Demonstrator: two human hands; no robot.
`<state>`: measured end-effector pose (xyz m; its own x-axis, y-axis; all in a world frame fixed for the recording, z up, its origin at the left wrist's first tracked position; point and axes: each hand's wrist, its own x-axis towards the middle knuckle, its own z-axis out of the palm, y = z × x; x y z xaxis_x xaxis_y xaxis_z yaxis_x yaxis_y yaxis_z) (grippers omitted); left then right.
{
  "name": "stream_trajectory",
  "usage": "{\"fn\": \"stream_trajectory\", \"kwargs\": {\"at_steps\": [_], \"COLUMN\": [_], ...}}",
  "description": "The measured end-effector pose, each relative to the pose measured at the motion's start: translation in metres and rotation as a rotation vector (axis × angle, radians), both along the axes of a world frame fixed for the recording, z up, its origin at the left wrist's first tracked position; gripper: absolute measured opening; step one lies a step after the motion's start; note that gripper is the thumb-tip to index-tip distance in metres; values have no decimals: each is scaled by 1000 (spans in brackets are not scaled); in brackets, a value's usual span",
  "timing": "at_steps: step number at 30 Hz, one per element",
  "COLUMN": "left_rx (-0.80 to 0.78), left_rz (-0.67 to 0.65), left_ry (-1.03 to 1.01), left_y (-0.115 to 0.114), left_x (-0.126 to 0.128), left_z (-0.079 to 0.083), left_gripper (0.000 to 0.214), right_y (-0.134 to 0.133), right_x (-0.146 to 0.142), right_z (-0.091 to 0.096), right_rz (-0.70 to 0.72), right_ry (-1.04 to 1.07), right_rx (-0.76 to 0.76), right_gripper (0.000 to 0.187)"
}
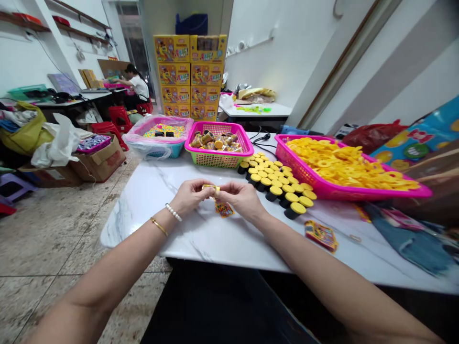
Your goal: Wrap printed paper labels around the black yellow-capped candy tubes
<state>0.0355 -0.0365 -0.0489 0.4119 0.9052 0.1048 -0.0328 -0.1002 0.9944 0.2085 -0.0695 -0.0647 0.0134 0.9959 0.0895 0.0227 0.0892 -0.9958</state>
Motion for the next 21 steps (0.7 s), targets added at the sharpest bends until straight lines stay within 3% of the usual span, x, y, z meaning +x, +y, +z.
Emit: {"fn": "stream_trajectory", "kwargs": {"at_steps": [4, 8, 10, 12, 16, 21], "left_rx": [22, -190, -277, -335, -401, -457], "left_rz": [-63, -41, -28, -99, -262, -219], "left_ry": [15, -8, -28, -88, -206, -126], "left_y": [3, 8, 9, 9, 8, 8], "left_x": [-1, 0, 0, -2, -7, -6], "left_z": [-2, -16, -19, -17, -8, -7], "left_gripper": [35, 49, 51, 51, 44, 46], "right_y": [4, 6, 6, 6, 7, 3], "right_x": [-2, 1, 2, 3, 5, 0], "right_z": [-1, 1, 1, -1, -4, -3], "right_rz": [66, 188, 240, 245, 118, 199], "right_ry": [223, 308, 287, 253, 274, 196], "right_rx": [-165, -195, -192, -172, -71, -6], "right_gripper": [35, 39, 46, 44, 32, 37]}}
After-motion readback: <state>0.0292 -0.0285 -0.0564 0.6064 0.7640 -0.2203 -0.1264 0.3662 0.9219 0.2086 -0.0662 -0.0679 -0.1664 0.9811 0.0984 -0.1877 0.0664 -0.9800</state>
